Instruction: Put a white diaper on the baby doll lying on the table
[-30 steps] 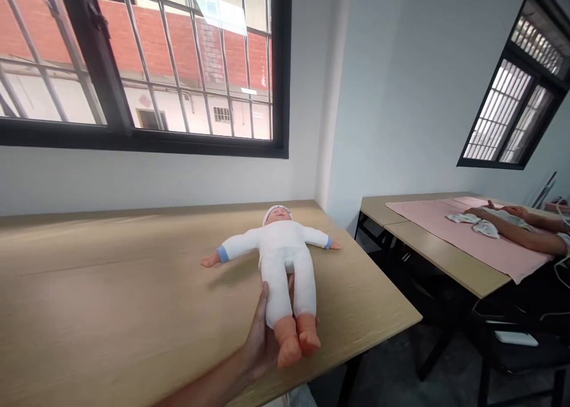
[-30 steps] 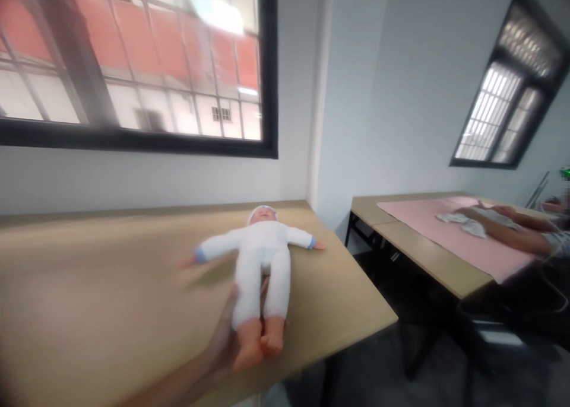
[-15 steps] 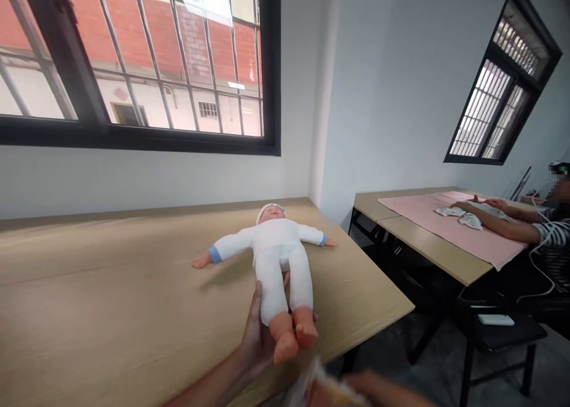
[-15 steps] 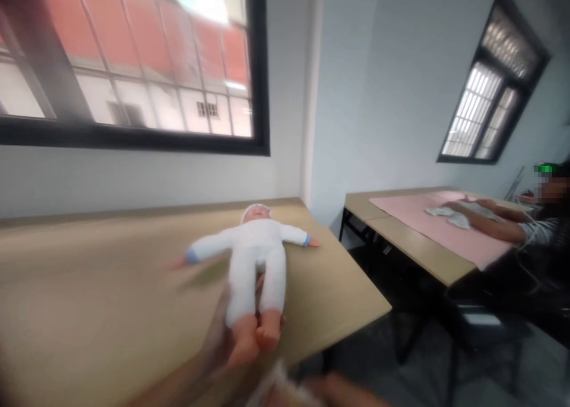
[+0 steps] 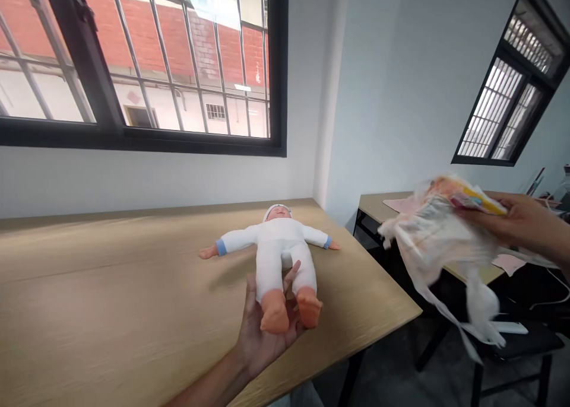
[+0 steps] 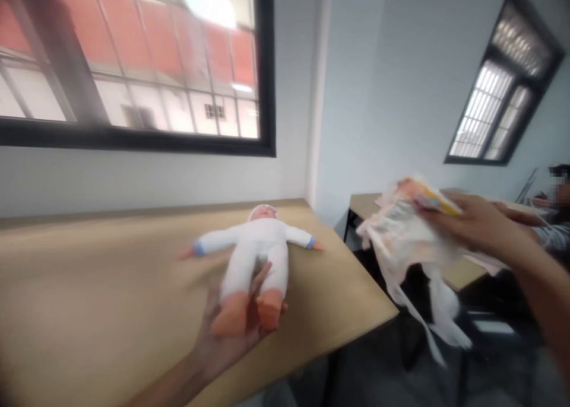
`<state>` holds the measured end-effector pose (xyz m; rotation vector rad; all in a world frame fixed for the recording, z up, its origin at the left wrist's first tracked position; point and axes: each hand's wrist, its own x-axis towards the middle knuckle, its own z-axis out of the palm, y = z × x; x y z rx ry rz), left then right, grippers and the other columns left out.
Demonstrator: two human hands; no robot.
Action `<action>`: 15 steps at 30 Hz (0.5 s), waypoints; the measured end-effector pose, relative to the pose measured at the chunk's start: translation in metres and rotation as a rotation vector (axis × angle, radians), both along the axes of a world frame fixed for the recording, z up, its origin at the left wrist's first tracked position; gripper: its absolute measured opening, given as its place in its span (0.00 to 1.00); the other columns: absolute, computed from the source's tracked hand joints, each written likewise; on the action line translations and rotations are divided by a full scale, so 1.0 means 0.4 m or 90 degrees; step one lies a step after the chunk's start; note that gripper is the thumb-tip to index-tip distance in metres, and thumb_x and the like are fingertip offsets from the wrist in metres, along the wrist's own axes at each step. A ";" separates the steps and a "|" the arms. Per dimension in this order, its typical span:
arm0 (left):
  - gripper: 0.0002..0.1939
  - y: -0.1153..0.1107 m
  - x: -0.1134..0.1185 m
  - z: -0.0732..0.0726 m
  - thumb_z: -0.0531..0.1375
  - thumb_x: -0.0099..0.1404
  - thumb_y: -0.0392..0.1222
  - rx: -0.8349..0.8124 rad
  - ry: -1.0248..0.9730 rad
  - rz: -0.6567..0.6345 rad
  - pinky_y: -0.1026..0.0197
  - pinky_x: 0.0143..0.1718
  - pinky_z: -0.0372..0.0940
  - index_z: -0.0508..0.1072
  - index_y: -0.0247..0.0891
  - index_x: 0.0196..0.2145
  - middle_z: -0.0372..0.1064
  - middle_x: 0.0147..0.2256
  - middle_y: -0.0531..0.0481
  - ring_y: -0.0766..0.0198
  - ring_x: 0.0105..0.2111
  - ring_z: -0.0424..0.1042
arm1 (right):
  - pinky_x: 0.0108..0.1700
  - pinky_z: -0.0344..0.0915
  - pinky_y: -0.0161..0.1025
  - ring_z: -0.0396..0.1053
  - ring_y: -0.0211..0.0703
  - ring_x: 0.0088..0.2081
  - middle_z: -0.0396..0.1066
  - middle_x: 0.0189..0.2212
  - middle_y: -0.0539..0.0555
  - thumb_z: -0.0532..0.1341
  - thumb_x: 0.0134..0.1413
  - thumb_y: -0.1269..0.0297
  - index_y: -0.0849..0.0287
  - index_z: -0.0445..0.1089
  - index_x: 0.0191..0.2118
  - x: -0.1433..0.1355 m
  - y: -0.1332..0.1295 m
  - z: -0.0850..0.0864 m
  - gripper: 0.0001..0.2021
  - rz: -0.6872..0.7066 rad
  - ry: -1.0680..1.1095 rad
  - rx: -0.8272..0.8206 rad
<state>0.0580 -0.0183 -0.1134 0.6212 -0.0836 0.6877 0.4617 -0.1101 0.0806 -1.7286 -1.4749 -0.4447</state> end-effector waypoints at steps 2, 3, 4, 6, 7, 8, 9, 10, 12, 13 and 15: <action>0.39 -0.003 0.004 0.013 0.46 0.60 0.71 0.005 -0.005 0.009 0.51 0.49 0.62 0.61 0.47 0.61 0.69 0.51 0.43 0.46 0.51 0.68 | 0.31 0.64 0.44 0.74 0.48 0.29 0.77 0.30 0.55 0.59 0.47 0.40 0.52 0.77 0.41 -0.056 0.016 -0.045 0.24 0.040 -0.048 -0.102; 0.39 -0.005 0.007 0.020 0.46 0.60 0.71 0.007 -0.002 0.009 0.52 0.49 0.62 0.61 0.46 0.61 0.69 0.52 0.42 0.47 0.50 0.69 | 0.31 0.65 0.45 0.74 0.49 0.29 0.77 0.28 0.55 0.57 0.52 0.44 0.52 0.76 0.43 -0.093 0.025 -0.087 0.21 0.045 -0.080 -0.138; 0.39 -0.006 0.011 0.026 0.45 0.60 0.71 0.012 0.000 0.007 0.52 0.48 0.62 0.61 0.46 0.61 0.68 0.52 0.41 0.47 0.49 0.70 | 0.31 0.67 0.44 0.74 0.50 0.30 0.77 0.29 0.55 0.55 0.56 0.50 0.51 0.76 0.43 -0.134 0.035 -0.141 0.18 0.072 -0.099 -0.196; 0.40 -0.009 0.019 0.036 0.45 0.60 0.71 0.024 0.001 0.001 0.53 0.47 0.62 0.61 0.44 0.60 0.68 0.51 0.39 0.49 0.45 0.72 | 0.41 0.70 0.47 0.74 0.53 0.42 0.76 0.44 0.56 0.55 0.56 0.63 0.49 0.72 0.51 -0.218 0.052 -0.272 0.18 0.153 -0.141 -0.318; 0.39 -0.009 0.022 0.040 0.45 0.61 0.70 0.027 -0.001 0.000 0.53 0.47 0.62 0.62 0.43 0.60 0.69 0.51 0.39 0.50 0.44 0.72 | 0.48 0.68 0.50 0.71 0.55 0.49 0.71 0.51 0.58 0.55 0.55 0.67 0.51 0.68 0.55 -0.258 0.058 -0.343 0.22 0.178 -0.147 -0.366; 0.37 -0.009 0.025 0.043 0.46 0.62 0.69 0.026 -0.003 0.001 0.53 0.47 0.62 0.62 0.43 0.60 0.69 0.50 0.39 0.51 0.43 0.72 | 0.53 0.65 0.51 0.66 0.57 0.55 0.65 0.57 0.59 0.56 0.51 0.70 0.53 0.65 0.58 -0.292 0.062 -0.411 0.26 0.226 -0.156 -0.431; 0.35 -0.008 0.027 0.046 0.46 0.63 0.67 0.024 -0.006 0.004 0.52 0.47 0.61 0.62 0.42 0.59 0.69 0.50 0.39 0.51 0.43 0.72 | 0.58 0.61 0.53 0.60 0.58 0.60 0.59 0.61 0.59 0.57 0.48 0.73 0.53 0.63 0.60 -0.322 0.065 -0.473 0.30 0.284 -0.173 -0.490; 0.34 -0.006 0.029 0.049 0.45 0.64 0.65 0.022 -0.007 0.006 0.51 0.47 0.61 0.62 0.42 0.59 0.69 0.50 0.40 0.51 0.43 0.71 | 0.61 0.55 0.56 0.52 0.61 0.63 0.52 0.64 0.58 0.58 0.45 0.75 0.51 0.61 0.61 -0.345 0.064 -0.524 0.33 0.326 -0.191 -0.535; 0.32 -0.003 0.033 0.060 0.45 0.65 0.63 0.020 -0.007 0.002 0.50 0.47 0.62 0.64 0.41 0.57 0.69 0.49 0.40 0.51 0.43 0.71 | 0.62 0.46 0.65 0.39 0.65 0.66 0.41 0.67 0.56 0.59 0.44 0.75 0.47 0.55 0.63 -0.374 0.059 -0.586 0.38 0.328 -0.190 -0.573; 0.32 0.000 0.035 0.070 0.46 0.64 0.64 0.021 -0.007 0.000 0.49 0.46 0.62 0.65 0.40 0.55 0.69 0.48 0.40 0.50 0.43 0.71 | 0.62 0.42 0.67 0.35 0.65 0.67 0.38 0.68 0.56 0.59 0.46 0.74 0.45 0.54 0.64 -0.382 0.055 -0.598 0.37 0.332 -0.184 -0.584; 0.32 0.008 0.039 0.097 0.47 0.63 0.65 0.026 -0.004 0.001 0.49 0.45 0.62 0.68 0.39 0.51 0.70 0.46 0.40 0.50 0.41 0.71 | 0.62 0.37 0.69 0.31 0.65 0.67 0.35 0.68 0.55 0.58 0.50 0.72 0.45 0.53 0.64 -0.390 0.045 -0.592 0.35 0.341 -0.166 -0.600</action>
